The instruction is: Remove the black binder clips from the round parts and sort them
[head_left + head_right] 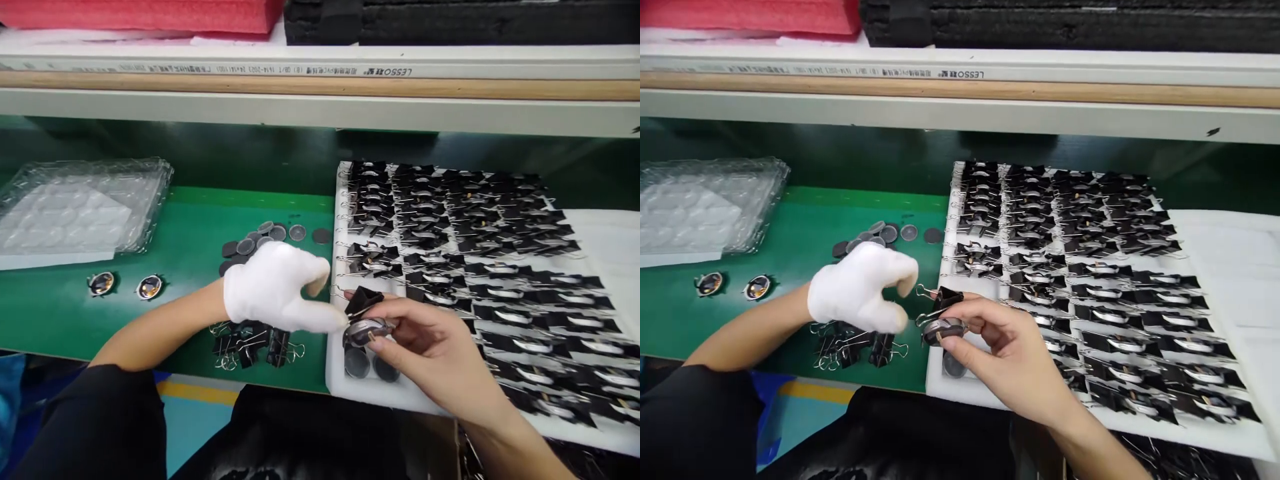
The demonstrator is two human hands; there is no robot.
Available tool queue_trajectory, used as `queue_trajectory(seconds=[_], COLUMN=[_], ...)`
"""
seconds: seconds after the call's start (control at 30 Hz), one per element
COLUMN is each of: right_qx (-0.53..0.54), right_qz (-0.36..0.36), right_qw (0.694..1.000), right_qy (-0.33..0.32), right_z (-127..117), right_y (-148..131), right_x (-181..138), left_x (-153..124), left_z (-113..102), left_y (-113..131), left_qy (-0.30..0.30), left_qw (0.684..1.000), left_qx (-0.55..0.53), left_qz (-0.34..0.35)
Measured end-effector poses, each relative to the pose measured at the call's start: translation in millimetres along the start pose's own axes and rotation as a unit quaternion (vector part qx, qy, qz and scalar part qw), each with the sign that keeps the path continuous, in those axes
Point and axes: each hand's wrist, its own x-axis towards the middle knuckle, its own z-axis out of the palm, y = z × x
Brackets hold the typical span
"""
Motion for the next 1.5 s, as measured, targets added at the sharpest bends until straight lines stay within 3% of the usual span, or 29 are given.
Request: queue_trajectory(seconds=[0.1,0.27,0.33,0.43,0.5,0.9,1.0,1.13,1.2,1.3,1.4,1.5], right_qx=[-0.033,-0.019,0.056,0.214,0.283,0.291,0.302,0.332,0.367,0.39,0.368,0.359], right_qz=[-0.001,0.017,0.027,0.045,0.068,0.086,0.076,0.06,0.042,0.04,0.064,0.08], right_qw=[0.999,0.999,0.997,0.96,0.935,0.934,0.931,0.917,0.903,0.9,0.914,0.919], right_qy=[-0.022,-0.03,0.04,0.175,0.202,0.188,0.19,0.213,0.218,0.19,0.16,0.14], right_z=[-0.4,-2.1,-0.2,9.1,17.2,29.2,26.9,13.0,6.3,3.6,7.1,10.3], right_y=[-4.3,-0.1,2.8,6.0,6.8,12.1,10.3,0.7,-3.4,-4.3,-0.5,1.9], right_x=[3.5,8.9,11.8,19.3,24.7,28.8,27.3,20.3,17.6,16.4,16.2,14.4], left_x=[0.4,-0.4,-0.6,-0.1,0.4,0.5,1.0,-4.3,-8.9,-12.8,-11.0,-7.5], left_z=[8.5,14.4,11.8,7.7,6.4,9.9,2.4,-11.7,-11.1,1.7,16.1,22.8], left_y=[-1.9,-0.1,-3.2,-6.9,-6.9,-2.7,-8.2,-19.4,-18.2,-5.4,7.6,9.9], left_qy=[-0.049,-0.016,-0.006,0.007,0.001,-0.033,-0.083,-0.178,-0.195,-0.27,-0.319,-0.332], left_qw=[0.997,0.994,0.991,0.985,0.981,0.971,0.983,0.982,0.964,0.913,0.871,0.858], left_qx=[-0.038,-0.091,-0.119,-0.162,-0.184,-0.215,-0.149,0.06,0.178,0.301,0.367,0.38], left_qz=[-0.035,-0.052,-0.061,-0.062,-0.061,-0.102,-0.064,0.002,-0.023,-0.05,-0.075,-0.098])
